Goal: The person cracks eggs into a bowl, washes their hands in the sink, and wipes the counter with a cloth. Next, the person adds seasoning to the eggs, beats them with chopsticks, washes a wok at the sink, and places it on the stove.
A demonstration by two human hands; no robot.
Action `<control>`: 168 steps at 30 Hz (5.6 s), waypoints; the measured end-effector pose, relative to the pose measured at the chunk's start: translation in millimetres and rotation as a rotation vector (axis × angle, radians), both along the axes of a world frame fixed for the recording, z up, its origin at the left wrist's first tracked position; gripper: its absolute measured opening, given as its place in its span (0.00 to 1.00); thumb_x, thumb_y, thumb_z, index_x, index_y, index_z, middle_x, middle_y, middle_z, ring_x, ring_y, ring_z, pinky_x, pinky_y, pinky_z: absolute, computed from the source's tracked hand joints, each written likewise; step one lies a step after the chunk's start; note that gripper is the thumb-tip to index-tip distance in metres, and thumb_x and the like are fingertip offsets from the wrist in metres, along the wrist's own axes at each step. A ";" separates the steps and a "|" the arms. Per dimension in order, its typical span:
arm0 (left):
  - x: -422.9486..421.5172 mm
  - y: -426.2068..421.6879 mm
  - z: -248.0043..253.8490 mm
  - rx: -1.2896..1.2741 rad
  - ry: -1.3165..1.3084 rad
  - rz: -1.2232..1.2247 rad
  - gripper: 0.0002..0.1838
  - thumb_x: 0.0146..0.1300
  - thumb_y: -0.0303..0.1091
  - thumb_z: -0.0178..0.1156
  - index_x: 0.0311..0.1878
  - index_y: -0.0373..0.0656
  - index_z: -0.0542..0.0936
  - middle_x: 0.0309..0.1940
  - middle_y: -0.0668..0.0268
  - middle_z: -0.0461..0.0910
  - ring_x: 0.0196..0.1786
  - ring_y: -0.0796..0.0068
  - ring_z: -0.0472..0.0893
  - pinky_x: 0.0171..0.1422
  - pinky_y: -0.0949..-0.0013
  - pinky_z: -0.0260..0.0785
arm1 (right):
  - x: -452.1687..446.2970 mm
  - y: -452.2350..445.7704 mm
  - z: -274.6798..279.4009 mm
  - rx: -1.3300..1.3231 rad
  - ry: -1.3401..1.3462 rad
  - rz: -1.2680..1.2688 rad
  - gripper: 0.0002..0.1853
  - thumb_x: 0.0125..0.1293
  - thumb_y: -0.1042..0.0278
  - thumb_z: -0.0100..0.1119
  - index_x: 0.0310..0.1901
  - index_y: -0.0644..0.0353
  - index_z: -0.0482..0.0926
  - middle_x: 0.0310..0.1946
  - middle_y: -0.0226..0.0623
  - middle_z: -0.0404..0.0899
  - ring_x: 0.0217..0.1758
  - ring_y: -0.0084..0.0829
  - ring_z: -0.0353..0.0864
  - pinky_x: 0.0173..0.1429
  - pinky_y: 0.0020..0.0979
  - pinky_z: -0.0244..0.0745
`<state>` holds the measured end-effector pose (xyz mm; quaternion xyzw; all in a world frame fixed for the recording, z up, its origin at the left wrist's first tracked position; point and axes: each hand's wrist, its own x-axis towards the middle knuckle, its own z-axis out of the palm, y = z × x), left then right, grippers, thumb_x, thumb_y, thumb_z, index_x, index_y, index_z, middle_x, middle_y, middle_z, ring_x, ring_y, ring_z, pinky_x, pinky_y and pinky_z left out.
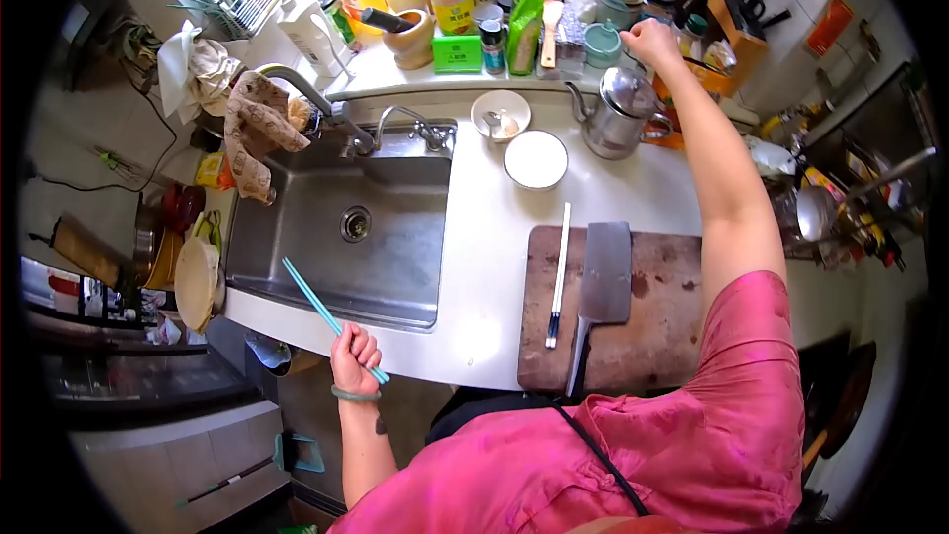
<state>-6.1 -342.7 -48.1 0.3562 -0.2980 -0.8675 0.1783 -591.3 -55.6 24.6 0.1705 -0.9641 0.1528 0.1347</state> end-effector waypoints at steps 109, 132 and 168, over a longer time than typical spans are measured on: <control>-56.2 84.8 -27.0 -0.333 0.194 -0.430 0.29 0.45 0.32 0.71 0.51 0.30 0.73 0.39 0.61 0.77 0.41 0.75 0.76 0.47 0.74 0.69 | 493.7 -51.1 -6.7 0.090 0.023 0.584 0.03 0.50 0.75 0.58 0.28 0.61 0.74 0.22 0.37 0.71 0.25 0.40 0.77 0.28 0.36 0.72; -55.2 61.5 -19.9 -0.222 0.169 -0.475 0.29 0.49 0.27 0.68 0.54 0.31 0.69 0.46 0.61 0.74 0.50 0.73 0.73 0.56 0.71 0.66 | 485.8 -72.4 -11.6 -0.430 -0.270 0.051 0.07 0.47 0.69 0.57 0.21 0.64 0.77 0.13 0.39 0.74 0.16 0.32 0.74 0.24 0.30 0.67; -82.2 172.7 -1.4 -0.283 0.158 -0.552 0.25 0.54 0.28 0.64 0.54 0.32 0.70 0.41 0.65 0.77 0.36 0.82 0.76 0.35 0.81 0.67 | 487.1 53.8 -38.9 -1.510 -0.757 -0.239 0.06 0.57 0.73 0.56 0.24 0.60 0.75 0.15 0.23 0.68 0.14 0.13 0.60 0.18 0.16 0.54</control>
